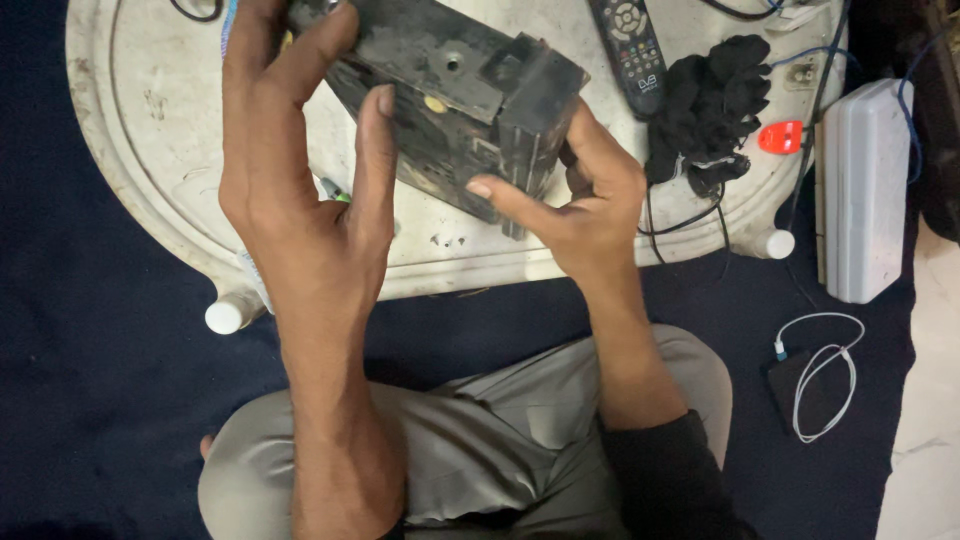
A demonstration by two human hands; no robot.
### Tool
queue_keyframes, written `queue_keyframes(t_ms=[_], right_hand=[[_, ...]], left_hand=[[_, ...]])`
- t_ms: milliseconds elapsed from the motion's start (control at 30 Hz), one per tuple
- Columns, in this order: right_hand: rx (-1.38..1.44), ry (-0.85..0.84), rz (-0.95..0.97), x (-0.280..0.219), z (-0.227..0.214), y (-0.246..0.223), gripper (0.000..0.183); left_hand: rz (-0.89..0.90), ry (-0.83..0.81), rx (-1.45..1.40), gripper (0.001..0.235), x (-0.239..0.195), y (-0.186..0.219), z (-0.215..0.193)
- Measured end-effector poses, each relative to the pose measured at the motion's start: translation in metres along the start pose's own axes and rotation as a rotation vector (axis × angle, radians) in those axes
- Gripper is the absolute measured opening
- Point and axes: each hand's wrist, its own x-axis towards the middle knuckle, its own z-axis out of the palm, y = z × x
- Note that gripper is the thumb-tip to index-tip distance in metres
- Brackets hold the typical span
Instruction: The person sits on the floor and inspects a black DVB set-top box. They rotate the device to examine the back panel, side ports, and bottom, then open the casing to view the internal circuit board before closing it again.
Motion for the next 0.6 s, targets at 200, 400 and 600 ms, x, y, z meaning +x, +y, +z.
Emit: queue_keyframes(t_ms=[200, 400, 600], right_hand=[[-0.247, 0.023, -0.06, -0.002, 0.003, -0.014, 0.063], [-0.284, 0.047, -0.083, 0.001, 0.008, -0.016, 0.066], [-0.273, 0.058, -0.092, -0.001, 0.01, -0.019, 0.062]], left_hand=[[-0.048, -0.017, 0.008, 0.038, -0.003, 0.003, 0.003], [0.021, -0.068, 0.112, 0.036, 0.004, 0.016, 0.006], [0.1, -0.117, 0.05, 0.035, 0.014, 0.023, 0.003]])
